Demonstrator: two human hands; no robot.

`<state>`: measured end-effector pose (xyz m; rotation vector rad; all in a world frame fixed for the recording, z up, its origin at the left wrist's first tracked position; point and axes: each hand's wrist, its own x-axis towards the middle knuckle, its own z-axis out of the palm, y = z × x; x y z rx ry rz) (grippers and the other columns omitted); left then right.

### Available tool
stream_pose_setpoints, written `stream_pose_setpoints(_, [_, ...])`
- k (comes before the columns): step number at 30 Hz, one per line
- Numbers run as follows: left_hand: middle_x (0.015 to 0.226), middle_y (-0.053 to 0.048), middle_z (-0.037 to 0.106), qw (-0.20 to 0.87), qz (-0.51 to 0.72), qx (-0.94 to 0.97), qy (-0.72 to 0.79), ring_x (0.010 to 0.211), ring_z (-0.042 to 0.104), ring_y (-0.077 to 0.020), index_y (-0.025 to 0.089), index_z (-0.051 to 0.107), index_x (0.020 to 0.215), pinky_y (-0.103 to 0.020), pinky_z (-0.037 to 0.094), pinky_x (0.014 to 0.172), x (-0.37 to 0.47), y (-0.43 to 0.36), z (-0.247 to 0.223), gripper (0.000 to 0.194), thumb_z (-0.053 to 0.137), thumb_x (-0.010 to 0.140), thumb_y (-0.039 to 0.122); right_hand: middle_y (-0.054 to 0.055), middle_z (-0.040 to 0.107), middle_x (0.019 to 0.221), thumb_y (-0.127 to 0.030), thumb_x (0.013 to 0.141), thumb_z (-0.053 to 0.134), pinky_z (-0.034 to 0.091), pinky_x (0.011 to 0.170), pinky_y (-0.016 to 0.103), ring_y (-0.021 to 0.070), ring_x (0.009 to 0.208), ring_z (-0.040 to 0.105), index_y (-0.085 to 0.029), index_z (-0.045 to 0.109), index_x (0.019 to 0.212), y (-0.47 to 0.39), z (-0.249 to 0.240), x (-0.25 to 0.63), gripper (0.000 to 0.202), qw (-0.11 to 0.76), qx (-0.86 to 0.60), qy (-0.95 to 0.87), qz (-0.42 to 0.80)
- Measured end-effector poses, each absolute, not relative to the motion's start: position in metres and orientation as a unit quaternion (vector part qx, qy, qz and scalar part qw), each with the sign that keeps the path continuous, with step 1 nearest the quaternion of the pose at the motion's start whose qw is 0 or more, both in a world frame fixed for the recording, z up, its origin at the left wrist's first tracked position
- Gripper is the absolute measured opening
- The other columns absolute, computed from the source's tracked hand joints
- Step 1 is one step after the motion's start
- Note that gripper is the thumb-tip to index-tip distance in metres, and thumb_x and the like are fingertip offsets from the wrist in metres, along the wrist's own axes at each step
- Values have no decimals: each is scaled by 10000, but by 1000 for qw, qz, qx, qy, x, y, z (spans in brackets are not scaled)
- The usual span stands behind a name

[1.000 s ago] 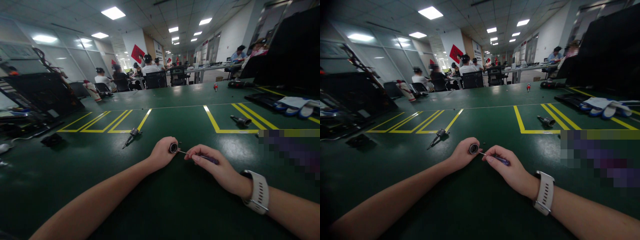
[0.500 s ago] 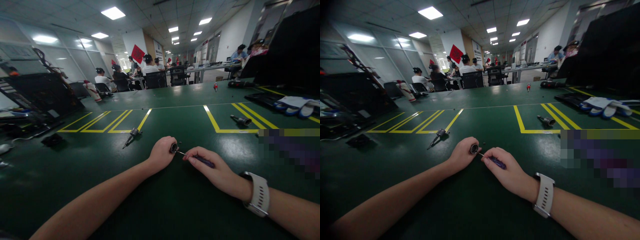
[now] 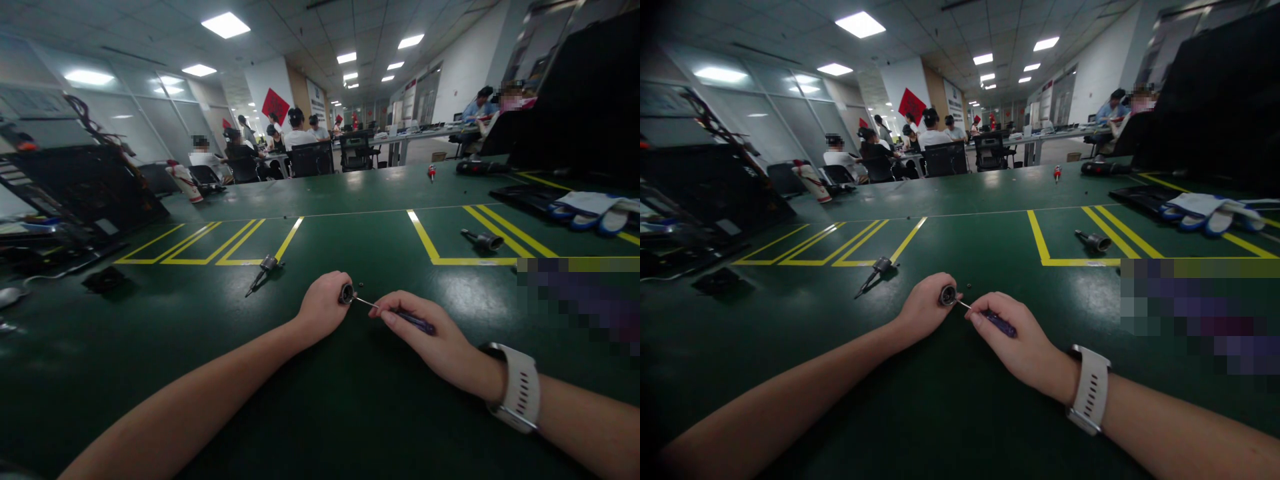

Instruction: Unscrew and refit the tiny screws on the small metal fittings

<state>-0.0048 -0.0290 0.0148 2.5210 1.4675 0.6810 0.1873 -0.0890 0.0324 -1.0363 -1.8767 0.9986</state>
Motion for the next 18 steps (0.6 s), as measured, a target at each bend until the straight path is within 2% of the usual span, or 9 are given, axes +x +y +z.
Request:
stream_pose_setpoints(7, [715,-3,540,75,227,844,481,677,500,-145,170,519,709,-266,366,604,-5,-29,15,109,541,806,216,52,641,935,-281,869,477,465,798,374,208,884,605,-203,615,901,-88,30,187,161,358,-404,-737,407])
stream_pose_setpoints(12, [731,-7,542,54,213,861,459,714,509,-153,174,522,710,-274,374,640,-4,-30,17,87,535,796,165,41,643,945,-298,879,487,470,771,349,192,874,602,-203,619,930,-85,30,187,171,349,-414,-709,452])
stream_pose_setpoints(18, [729,-2,548,121,221,840,481,689,510,-144,165,537,734,-262,369,601,-3,-27,21,76,559,785,217,28,632,985,-330,895,475,470,753,337,177,878,583,-220,619,962,-85,30,192,194,373,-415,-685,469])
